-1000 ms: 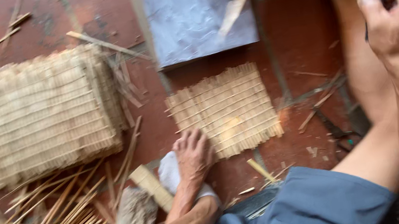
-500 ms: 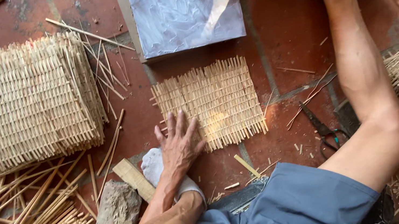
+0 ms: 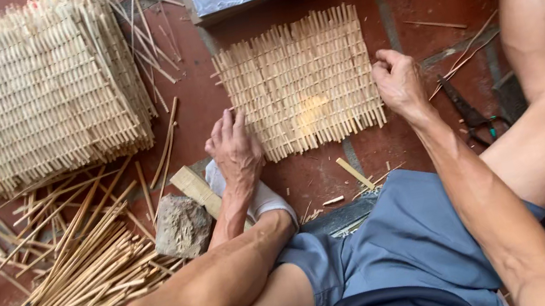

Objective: The person weaves thin bamboo strips into a rectangular mat, then applies glue to a cardboard backing and adheres the mat to it. The finished unit is stacked with others.

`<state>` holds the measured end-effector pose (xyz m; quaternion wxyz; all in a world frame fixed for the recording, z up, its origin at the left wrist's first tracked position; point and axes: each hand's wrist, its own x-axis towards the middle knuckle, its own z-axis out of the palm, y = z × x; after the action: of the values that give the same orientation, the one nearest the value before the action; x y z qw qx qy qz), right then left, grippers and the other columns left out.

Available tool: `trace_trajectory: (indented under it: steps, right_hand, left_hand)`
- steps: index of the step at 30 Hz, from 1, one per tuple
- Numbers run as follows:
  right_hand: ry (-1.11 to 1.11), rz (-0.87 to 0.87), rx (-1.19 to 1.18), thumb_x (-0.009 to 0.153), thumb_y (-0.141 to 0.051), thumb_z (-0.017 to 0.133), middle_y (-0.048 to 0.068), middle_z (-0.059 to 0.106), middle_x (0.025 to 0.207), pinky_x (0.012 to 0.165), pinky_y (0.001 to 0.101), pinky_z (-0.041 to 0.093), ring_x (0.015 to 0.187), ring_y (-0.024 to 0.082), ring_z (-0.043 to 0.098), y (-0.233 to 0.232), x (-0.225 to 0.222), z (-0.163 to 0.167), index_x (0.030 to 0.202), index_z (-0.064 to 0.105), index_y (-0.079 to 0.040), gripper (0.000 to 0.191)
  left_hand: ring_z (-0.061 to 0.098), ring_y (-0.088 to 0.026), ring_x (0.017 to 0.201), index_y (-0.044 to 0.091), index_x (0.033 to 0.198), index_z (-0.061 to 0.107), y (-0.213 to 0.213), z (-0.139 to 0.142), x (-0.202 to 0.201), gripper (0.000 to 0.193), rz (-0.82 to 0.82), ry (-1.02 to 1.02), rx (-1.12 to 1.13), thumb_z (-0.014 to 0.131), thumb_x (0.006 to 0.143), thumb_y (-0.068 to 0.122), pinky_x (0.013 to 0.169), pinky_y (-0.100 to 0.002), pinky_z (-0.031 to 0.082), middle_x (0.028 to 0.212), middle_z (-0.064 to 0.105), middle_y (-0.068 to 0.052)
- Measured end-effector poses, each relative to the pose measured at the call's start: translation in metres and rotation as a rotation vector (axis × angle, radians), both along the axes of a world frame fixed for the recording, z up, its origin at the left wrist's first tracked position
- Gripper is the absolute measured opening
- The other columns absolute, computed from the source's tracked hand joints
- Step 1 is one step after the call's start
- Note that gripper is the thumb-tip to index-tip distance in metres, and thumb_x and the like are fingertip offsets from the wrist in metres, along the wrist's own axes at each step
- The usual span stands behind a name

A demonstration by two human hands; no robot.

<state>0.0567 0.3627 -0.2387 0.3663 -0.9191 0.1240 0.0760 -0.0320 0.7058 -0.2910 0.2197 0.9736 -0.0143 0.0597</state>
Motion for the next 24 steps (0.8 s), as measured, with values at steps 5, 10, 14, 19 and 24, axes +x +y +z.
trace_trajectory:
  steps: [5, 10, 14, 19, 24]
  right_hand:
    - [-0.055, -0.016, 0.062, 0.094, -0.016, 0.061, 0.023, 0.075, 0.109, 0.087, 0.0383, 0.057, 0.099, 0.03, 0.074, 0.015, -0.001, 0.013, 0.128, 0.067, 0.005, 0.041]
    - [-0.182, 0.086, -0.013, 0.101, -0.008, 0.061, 0.029, 0.069, 0.121, 0.085, 0.0413, 0.059, 0.104, 0.032, 0.07, -0.001, 0.048, 0.05, 0.132, 0.066, 0.012, 0.037]
    - [-0.234, 0.05, -0.008, 0.101, -0.01, 0.062, 0.024, 0.075, 0.108, 0.078, 0.037, 0.059, 0.089, 0.025, 0.073, 0.003, 0.143, 0.079, 0.13, 0.069, 0.007, 0.035]
    - [-0.134, 0.031, 0.237, 0.106, -0.01, 0.062, 0.022, 0.076, 0.108, 0.078, 0.0354, 0.056, 0.088, 0.018, 0.068, 0.043, 0.224, 0.11, 0.119, 0.076, 0.009, 0.027]
    - [0.052, 0.005, 0.272, 0.098, -0.007, 0.06, 0.014, 0.074, 0.11, 0.071, 0.0284, 0.059, 0.085, 0.015, 0.071, 0.054, 0.243, 0.112, 0.128, 0.068, 0.0, 0.031]
  left_hand:
    - [0.057, -0.033, 0.128, 0.009, 0.136, 0.063, 0.012, 0.003, 0.013, 0.053, 0.04, -0.052, -0.11, 0.065, 0.083, 0.006, 0.104, -0.052, 0.041, 0.141, 0.066, -0.015]
    - [0.066, -0.027, 0.105, 0.007, 0.127, 0.069, 0.041, 0.047, 0.09, 0.033, 0.067, -0.002, -0.163, 0.061, 0.095, 0.008, 0.088, -0.046, 0.049, 0.119, 0.075, -0.013]
    - [0.068, -0.027, 0.106, 0.001, 0.131, 0.067, 0.047, 0.092, 0.199, 0.032, 0.04, -0.069, -0.408, 0.054, 0.105, 0.014, 0.093, -0.042, 0.056, 0.122, 0.074, -0.017]
    - [0.065, -0.034, 0.121, 0.001, 0.14, 0.058, 0.028, 0.138, 0.293, 0.041, 0.17, 0.014, -0.518, 0.043, 0.105, 0.018, 0.102, -0.045, 0.054, 0.134, 0.067, -0.021]
    - [0.063, -0.035, 0.124, -0.003, 0.144, 0.048, 0.02, 0.136, 0.321, 0.046, 0.267, 0.198, -0.622, 0.035, 0.103, 0.013, 0.101, -0.041, 0.058, 0.143, 0.055, -0.026]
